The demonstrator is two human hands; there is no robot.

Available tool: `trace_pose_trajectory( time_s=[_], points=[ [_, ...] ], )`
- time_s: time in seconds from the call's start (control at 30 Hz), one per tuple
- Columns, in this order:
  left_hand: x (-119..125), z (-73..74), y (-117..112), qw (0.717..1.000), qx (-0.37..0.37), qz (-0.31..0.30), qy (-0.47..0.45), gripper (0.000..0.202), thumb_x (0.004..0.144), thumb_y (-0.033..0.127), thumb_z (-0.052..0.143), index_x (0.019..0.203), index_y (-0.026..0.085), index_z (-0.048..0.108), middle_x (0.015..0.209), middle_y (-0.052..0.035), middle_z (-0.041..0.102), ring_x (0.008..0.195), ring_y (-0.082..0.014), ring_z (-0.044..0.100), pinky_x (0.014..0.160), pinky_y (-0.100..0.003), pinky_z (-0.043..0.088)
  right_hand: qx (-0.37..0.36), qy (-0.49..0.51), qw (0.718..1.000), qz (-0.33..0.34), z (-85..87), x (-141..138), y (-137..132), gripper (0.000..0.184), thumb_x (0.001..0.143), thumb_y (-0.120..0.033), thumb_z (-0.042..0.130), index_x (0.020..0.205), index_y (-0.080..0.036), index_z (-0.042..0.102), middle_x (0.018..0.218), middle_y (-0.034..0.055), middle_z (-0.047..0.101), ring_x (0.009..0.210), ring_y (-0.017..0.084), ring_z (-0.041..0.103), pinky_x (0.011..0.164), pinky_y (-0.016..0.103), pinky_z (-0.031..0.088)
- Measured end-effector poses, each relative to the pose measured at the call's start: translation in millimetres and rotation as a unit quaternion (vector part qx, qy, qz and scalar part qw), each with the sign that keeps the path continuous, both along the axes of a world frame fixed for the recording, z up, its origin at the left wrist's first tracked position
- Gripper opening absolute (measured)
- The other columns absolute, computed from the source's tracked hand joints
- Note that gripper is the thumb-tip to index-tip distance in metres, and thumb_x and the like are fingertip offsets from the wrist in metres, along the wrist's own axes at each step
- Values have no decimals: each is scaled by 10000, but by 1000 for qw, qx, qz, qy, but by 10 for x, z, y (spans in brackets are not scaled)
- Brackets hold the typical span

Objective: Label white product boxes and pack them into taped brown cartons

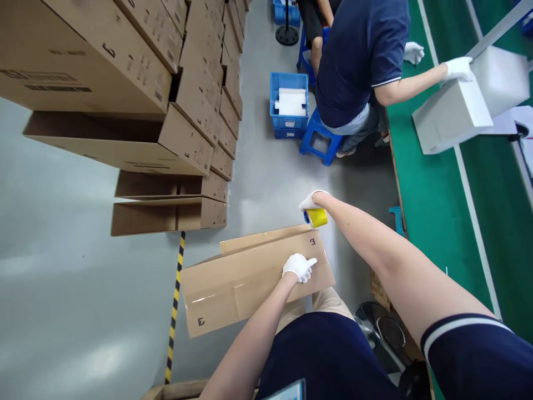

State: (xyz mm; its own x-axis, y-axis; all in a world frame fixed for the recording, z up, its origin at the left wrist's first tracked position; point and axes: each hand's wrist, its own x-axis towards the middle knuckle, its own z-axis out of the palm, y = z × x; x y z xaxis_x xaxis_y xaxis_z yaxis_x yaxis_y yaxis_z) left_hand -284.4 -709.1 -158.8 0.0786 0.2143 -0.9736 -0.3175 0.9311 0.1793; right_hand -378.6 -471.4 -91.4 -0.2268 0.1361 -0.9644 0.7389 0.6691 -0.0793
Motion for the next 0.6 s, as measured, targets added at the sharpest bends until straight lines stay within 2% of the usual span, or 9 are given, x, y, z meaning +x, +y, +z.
trace_pose_trajectory(
  time_s=[0.1, 0.17, 0.23, 0.27, 0.33, 0.4, 0.43, 0.5, 0.6],
  points=[
    [-6, -95, -18, 1000, -18, -8, 5, 555, 916, 708, 617, 751, 182, 560, 544, 65, 452, 437, -84, 391, 494, -239, 329, -17, -29, 999, -3, -92, -88, 7, 456, 821, -613, 654, 826, -157, 653, 709, 51, 580, 722, 256, 623, 713, 385, 509],
    [5, -161, -34, 1000, -26, -14, 11, 572, 911, 724, 616, 739, 181, 564, 516, 57, 453, 434, -91, 401, 496, -248, 329, -25, -38, 999, -17, -76, -68, 42, 468, 823, -616, 676, 835, -149, 661, 699, 44, 577, 733, 247, 617, 736, 380, 505],
    [22, -210, -55, 999, -27, -20, 20, 584, 867, 729, 672, 695, 183, 553, 469, 34, 441, 422, -109, 419, 486, -265, 304, -25, -30, 999, -34, 2, 110, 35, 468, 853, -595, 661, 879, -129, 687, 731, 52, 608, 770, 234, 623, 769, 365, 497],
    [31, -226, -67, 999, -26, -22, 25, 581, 858, 721, 689, 689, 181, 555, 458, 24, 443, 419, -114, 426, 482, -270, 297, -13, -3, 999, -40, 59, 284, -16, 471, 868, -588, 645, 909, -122, 703, 763, 61, 632, 797, 232, 629, 784, 355, 492],
    [46, -239, -95, 999, -17, -26, 39, 562, 866, 698, 696, 711, 171, 578, 463, 7, 473, 421, -117, 442, 477, -268, 295, 42, 109, 992, -49, 187, 822, -268, 475, 887, -576, 611, 1011, -134, 731, 864, 79, 682, 864, 237, 645, 807, 329, 481],
    [56, -235, -121, 998, -5, -30, 56, 547, 882, 682, 688, 734, 163, 597, 479, -3, 501, 421, -112, 450, 467, -264, 291, 138, 273, 950, -66, 302, 1575, -730, 486, 899, -554, 591, 1214, -201, 705, 1012, 88, 711, 939, 244, 659, 822, 301, 470],
    [58, -230, -130, 998, 1, -32, 62, 542, 892, 674, 681, 735, 162, 598, 480, -1, 500, 416, -106, 443, 461, -261, 284, 181, 298, 933, -86, 343, 1997, -1016, 542, 900, -534, 591, 1350, -235, 643, 1076, 96, 707, 941, 245, 669, 823, 299, 473],
    [58, -219, -141, 997, 8, -37, 68, 541, 913, 660, 664, 712, 164, 581, 469, 10, 475, 406, -95, 418, 452, -258, 265, 234, 278, 923, -124, 387, 2844, -1613, 718, 880, -526, 623, 1544, -291, 482, 1156, 117, 669, 902, 248, 686, 799, 308, 486],
    [53, -200, -145, 996, 11, -49, 72, 550, 942, 641, 638, 678, 167, 547, 459, 20, 447, 404, -83, 399, 454, -252, 257, 228, 213, 939, -142, 379, 3852, -2329, 745, 875, -527, 626, 1572, -328, 456, 1159, 120, 640, 853, 260, 704, 754, 331, 502]
  ],
)
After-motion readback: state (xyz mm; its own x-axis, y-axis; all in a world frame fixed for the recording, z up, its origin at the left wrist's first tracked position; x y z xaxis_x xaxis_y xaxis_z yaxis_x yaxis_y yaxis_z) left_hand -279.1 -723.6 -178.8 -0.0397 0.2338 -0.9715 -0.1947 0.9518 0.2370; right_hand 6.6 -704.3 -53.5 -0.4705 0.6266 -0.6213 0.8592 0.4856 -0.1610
